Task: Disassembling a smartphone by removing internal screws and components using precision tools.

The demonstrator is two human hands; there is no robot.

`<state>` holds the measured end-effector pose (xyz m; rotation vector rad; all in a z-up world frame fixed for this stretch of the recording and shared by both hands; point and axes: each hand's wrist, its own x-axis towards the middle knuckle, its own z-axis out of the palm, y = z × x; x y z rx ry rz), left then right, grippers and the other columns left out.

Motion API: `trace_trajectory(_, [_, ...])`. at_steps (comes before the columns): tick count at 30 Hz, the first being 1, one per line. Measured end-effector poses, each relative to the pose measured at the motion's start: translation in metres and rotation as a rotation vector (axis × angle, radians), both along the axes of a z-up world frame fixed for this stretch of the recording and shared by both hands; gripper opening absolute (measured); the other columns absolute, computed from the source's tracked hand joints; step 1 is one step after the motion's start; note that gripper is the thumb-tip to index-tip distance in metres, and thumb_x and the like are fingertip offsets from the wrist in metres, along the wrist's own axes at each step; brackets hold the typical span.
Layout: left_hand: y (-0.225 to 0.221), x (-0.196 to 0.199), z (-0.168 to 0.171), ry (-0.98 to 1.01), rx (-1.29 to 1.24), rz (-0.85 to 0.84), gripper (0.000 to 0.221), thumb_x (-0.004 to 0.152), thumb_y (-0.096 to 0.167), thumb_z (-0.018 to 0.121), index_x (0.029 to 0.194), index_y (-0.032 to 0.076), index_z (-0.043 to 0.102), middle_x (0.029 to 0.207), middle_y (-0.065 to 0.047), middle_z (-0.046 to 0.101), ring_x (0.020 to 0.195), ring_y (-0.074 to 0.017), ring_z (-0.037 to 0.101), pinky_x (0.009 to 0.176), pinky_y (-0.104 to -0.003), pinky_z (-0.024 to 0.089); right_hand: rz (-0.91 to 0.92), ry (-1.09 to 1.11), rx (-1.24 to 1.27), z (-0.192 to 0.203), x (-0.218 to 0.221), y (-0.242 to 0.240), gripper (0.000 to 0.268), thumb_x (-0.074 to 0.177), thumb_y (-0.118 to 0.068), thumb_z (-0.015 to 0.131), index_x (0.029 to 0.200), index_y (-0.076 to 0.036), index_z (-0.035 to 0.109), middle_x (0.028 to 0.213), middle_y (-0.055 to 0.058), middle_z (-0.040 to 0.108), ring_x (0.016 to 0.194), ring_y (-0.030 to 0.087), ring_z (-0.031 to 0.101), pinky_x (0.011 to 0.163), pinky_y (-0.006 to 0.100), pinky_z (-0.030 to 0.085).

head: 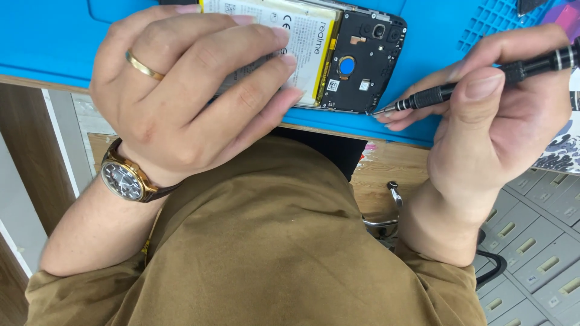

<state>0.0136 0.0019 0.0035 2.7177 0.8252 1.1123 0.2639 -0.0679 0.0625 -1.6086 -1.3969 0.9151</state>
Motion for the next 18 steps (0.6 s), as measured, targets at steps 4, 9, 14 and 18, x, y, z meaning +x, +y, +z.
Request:
trace_trajectory(4, [0.0, 0.0, 0.001, 0.001, -0.001, 0.004, 0.023, 0.122, 0.025, 0.066, 0.111, 0.012, 0.082, 0.116, -0.004, 0.082, 0.101, -0.0232, 0.074, 0.091, -0.035, 0.051, -0.016, -0.035, -0.009, 0.001, -0.004, 0.002, 0.049, 0.119, -0.042, 0.044, 0.117, 0.006, 0.034, 0.08, 0.026, 0.048, 0.068, 0.035, 0.069, 0.058, 0.034, 0.059])
trace_trajectory(9, [0.002, -0.001, -0.001, -0.013, 0.009, -0.017, 0.02, 0.121, 0.025, 0.07, 0.112, 0.011, 0.08, 0.116, -0.006, 0.082, 0.1, -0.0231, 0.072, 0.093, -0.036, 0.053, -0.041, -0.016, 0.011, -0.001, -0.008, 0.003, 0.049, 0.119, -0.042, 0.043, 0.117, 0.006, 0.031, 0.078, 0.029, 0.049, 0.068, 0.036, 0.069, 0.054, 0.033, 0.055])
trace_trajectory(14, [0.001, -0.001, 0.0, -0.009, 0.01, 0.0, 0.023, 0.122, 0.025, 0.065, 0.11, 0.013, 0.081, 0.116, -0.004, 0.082, 0.101, -0.0222, 0.074, 0.092, -0.034, 0.052, 0.031, -0.067, 0.087, -0.005, -0.005, 0.002, 0.05, 0.118, -0.04, 0.043, 0.112, 0.007, 0.03, 0.075, 0.032, 0.053, 0.068, 0.039, 0.071, 0.053, 0.035, 0.052])
trace_trajectory(18, [0.001, -0.001, -0.001, -0.015, 0.015, -0.006, 0.022, 0.122, 0.026, 0.065, 0.111, 0.012, 0.077, 0.116, -0.004, 0.083, 0.101, -0.023, 0.076, 0.09, -0.035, 0.051, 0.109, -0.244, 0.314, -0.015, 0.018, -0.018, 0.041, 0.103, -0.035, 0.063, 0.102, 0.003, 0.047, 0.085, 0.019, 0.057, 0.085, 0.035, 0.071, 0.072, 0.038, 0.05])
